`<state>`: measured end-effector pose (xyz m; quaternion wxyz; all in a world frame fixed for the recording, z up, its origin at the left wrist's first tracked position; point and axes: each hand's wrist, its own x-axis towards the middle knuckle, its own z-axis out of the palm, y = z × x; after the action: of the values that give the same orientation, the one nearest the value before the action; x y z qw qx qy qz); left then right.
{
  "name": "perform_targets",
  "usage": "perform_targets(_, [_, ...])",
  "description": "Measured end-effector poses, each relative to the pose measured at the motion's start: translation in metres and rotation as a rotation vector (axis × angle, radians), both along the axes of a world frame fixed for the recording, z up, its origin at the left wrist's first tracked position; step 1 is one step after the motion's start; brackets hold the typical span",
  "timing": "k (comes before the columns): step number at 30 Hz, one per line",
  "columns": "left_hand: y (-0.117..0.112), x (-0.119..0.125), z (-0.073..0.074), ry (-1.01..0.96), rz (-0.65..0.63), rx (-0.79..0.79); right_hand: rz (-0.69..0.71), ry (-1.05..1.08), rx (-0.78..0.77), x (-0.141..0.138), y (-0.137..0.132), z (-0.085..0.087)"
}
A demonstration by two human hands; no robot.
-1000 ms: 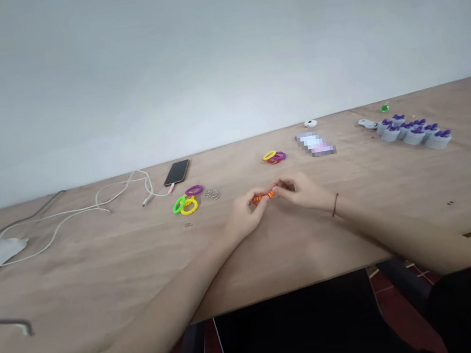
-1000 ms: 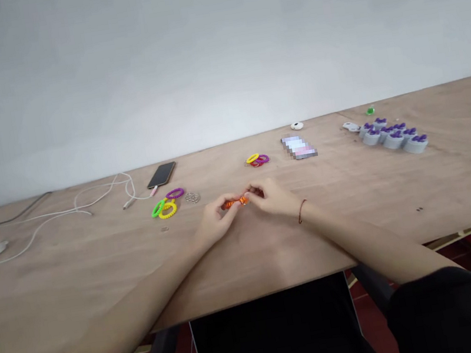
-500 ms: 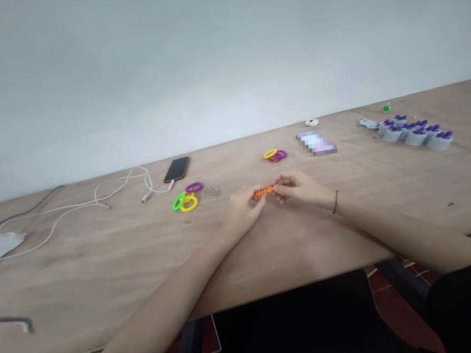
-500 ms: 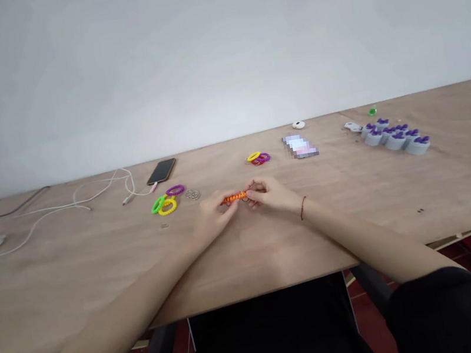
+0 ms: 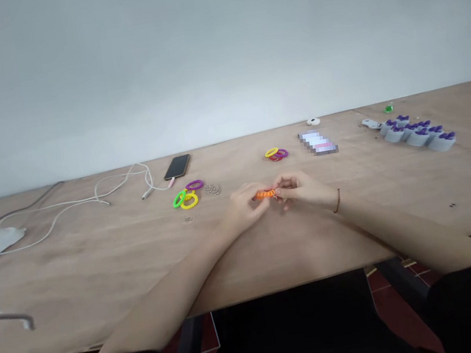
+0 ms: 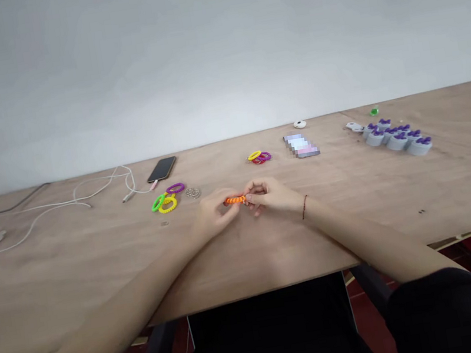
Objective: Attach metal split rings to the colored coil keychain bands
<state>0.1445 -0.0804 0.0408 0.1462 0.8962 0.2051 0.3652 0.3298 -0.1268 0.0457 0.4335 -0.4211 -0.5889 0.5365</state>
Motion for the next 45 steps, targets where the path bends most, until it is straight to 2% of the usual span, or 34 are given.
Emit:
perform_targets(4, [-0.001, -0.001, 0.002, 0.003, -0.056, -0.007, -0.010, 0.017, -0.017, 0.000, 0.001, 0.001])
perform_targets(9, [-0.003, 0.000, 0.003, 0.031, -0.033, -0.050, 0.063, -0.006, -0.019, 0.003, 0.003, 0.000])
perform_targets(11, [-0.003, 0.002, 0.003, 0.028, 0.002, -0.068, 0.050, -0.020, 0.013, 0.003, 0.002, -0.001])
perform_targets(13, [-0.004, 0.003, 0.003, 0.018, 0.069, -0.099, -0.033, -0.076, 0.120, 0.000, 0.000, -0.001])
perform_targets(15, [-0.004, 0.003, 0.002, 0.006, 0.130, -0.144, -0.124, -0.234, 0.305, -0.002, -0.003, -0.001])
perform_targets(17, [-0.004, 0.003, 0.002, 0.009, 0.139, -0.198, -0.180, -0.419, 0.484, -0.004, -0.006, 0.000])
perform_targets(19, [-0.004, 0.003, 0.001, 0.018, 0.107, -0.278, -0.212, -0.489, 0.555, -0.005, -0.007, 0.000])
perform_targets(24, [-0.001, 0.005, -0.004, 0.007, -0.070, -0.560, -0.200, -0.296, 0.380, -0.003, -0.002, -0.003])
perform_targets(26, [0.001, 0.006, -0.006, -0.026, -0.127, -0.636, -0.196, -0.295, 0.357, -0.001, 0.000, -0.004])
perform_targets(34, [0.010, 0.006, -0.015, -0.170, -0.181, -0.911, -0.189, -0.500, 0.584, 0.002, -0.002, -0.004])
perform_targets(40, [0.014, 0.003, -0.014, -0.242, -0.315, -1.126, -0.202, -0.605, 0.666, -0.001, -0.004, -0.004])
perform_targets(45, [0.015, 0.003, -0.015, -0.251, -0.304, -1.167, -0.214, -0.704, 0.701, -0.002, -0.005, -0.003])
